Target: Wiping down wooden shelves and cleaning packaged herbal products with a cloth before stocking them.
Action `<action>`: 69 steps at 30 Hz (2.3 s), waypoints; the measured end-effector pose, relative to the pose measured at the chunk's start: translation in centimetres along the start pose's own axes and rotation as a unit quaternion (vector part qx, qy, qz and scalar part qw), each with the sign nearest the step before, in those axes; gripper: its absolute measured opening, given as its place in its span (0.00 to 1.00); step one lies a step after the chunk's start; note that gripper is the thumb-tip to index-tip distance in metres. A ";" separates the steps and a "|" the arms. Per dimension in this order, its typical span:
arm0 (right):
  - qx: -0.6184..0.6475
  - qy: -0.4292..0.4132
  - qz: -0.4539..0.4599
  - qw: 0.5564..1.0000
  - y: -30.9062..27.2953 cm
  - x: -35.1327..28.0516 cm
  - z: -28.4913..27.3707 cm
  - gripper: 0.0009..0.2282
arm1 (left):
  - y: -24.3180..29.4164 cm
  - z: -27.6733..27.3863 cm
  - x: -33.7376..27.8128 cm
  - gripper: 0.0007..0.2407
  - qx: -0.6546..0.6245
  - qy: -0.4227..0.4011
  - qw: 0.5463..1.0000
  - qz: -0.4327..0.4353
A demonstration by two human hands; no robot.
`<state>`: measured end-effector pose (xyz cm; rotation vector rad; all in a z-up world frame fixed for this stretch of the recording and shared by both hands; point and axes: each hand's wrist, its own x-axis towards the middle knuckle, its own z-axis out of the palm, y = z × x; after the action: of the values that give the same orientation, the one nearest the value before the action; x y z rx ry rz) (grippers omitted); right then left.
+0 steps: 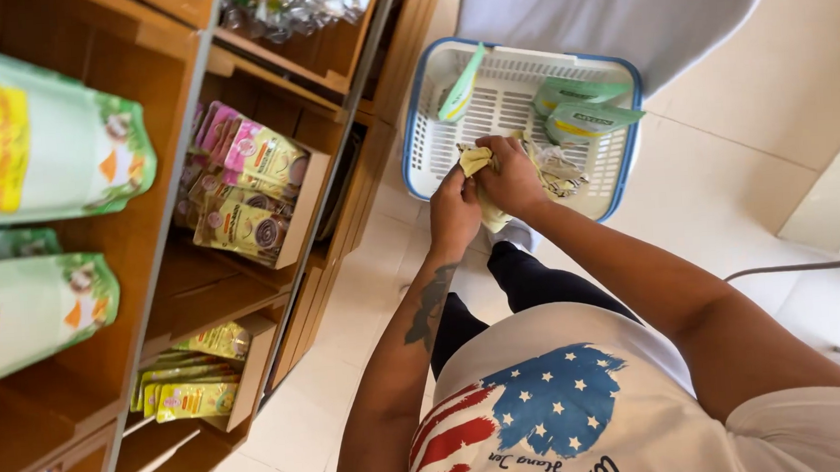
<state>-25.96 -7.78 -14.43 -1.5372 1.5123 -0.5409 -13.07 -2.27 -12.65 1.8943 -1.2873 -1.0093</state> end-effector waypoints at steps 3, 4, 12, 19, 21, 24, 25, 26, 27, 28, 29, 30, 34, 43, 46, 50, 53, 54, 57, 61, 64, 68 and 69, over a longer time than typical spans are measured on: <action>-0.020 0.028 0.011 0.999 1.0 0.0 -1.8 0.20 | 0.3 1.7 0.7 0.15 -0.002 -0.045 0.999 -0.004; -0.020 0.033 0.016 0.999 1.3 0.0 -2.6 0.20 | 1.0 2.0 0.9 0.15 -0.002 -0.052 0.999 -0.002; -0.175 0.054 0.144 0.973 3.6 2.0 -8.5 0.29 | 4.0 3.7 2.3 0.17 -0.013 -0.131 0.991 0.018; -0.283 0.038 0.147 0.947 13.4 3.9 -8.0 0.17 | 1.7 2.8 2.2 0.16 0.010 -0.128 0.992 -0.005; -0.344 0.056 0.126 0.929 17.1 4.9 -6.9 0.10 | 0.7 2.3 2.1 0.15 0.013 -0.116 0.993 -0.017; -0.369 0.014 0.098 0.924 13.4 4.3 -7.8 0.11 | -0.1 0.8 1.5 0.16 0.020 -0.104 0.994 -0.006; -0.371 0.014 0.090 0.924 12.2 4.3 -8.0 0.11 | -0.2 0.3 1.6 0.16 0.018 -0.096 0.995 -0.005; -0.390 0.005 0.071 0.918 11.0 4.3 -8.2 0.11 | -0.3 -0.1 1.7 0.16 0.030 -0.091 0.995 0.000; -0.409 -0.009 0.052 0.911 9.9 3.7 -8.1 0.12 | -0.6 -0.6 1.1 0.16 0.041 -0.087 0.995 0.000; -0.411 -0.014 0.046 0.910 8.8 3.4 -8.5 0.12 | -0.6 -1.1 0.7 0.16 0.039 -0.081 0.996 -0.004; -0.400 -0.049 0.026 0.915 7.6 3.6 -9.0 0.12 | -0.4 -1.6 0.8 0.18 0.042 -0.073 0.996 0.021; -0.389 -0.085 0.006 0.917 6.4 3.8 -9.5 0.13 | -0.2 -2.1 0.8 0.19 0.046 -0.066 0.996 0.046; -0.411 -0.160 -0.009 0.897 -5.9 1.6 -12.1 0.13 | 1.6 -5.0 0.8 0.27 0.028 -0.082 0.991 0.105; -0.063 -0.226 -0.217 0.948 -25.6 -2.8 -19.9 0.16 | 7.3 -13.7 -3.0 0.22 -0.244 -0.117 0.961 0.049; 0.153 -0.181 -0.283 0.929 -26.4 -1.9 -19.8 0.16 | 9.8 -15.7 -4.2 0.17 -0.268 -0.098 0.958 0.001; 0.331 -0.059 -0.310 0.889 -26.8 -3.0 -17.2 0.10 | 10.3 -17.2 -5.5 0.18 -0.405 -0.031 0.913 0.038; 0.169 -0.104 -0.382 0.902 -28.5 -7.0 -13.8 0.15 | 8.7 -17.2 -5.2 0.21 -0.462 -0.017 0.883 0.080; 0.047 -0.158 -0.413 0.896 -29.0 -8.7 -12.6 0.20 | 7.8 -17.0 -4.9 0.23 -0.480 -0.010 0.871 0.103; -0.113 -0.100 -0.599 0.786 -26.4 -9.0 -9.0 0.18 | 8.1 -18.1 -5.5 0.20 -0.466 0.007 0.881 0.086; -0.105 -0.068 -0.595 0.794 -26.1 -5.4 -11.3 0.15 | 9.6 -20.3 -7.6 0.15 -0.445 0.043 0.892 0.059; -0.036 0.050 -0.512 0.857 -29.3 -5.4 -13.9 0.17 | 11.0 -21.2 -8.8 0.14 -0.414 0.046 0.909 0.028; 0.027 -0.049 -0.562 0.825 -34.6 -8.6 -13.8 0.18 | 11.3 -20.6 -8.9 0.16 -0.342 0.031 0.939 0.023; -0.003 -0.130 -0.604 0.787 -35.9 -9.2 -13.3 0.20 | 11.4 -20.5 -8.6 0.18 -0.282 0.031 0.959 0.020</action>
<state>-18.00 -7.72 24.15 -2.3567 0.1297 -0.9500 -2.69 3.70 9.30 1.4392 -0.8724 -1.1387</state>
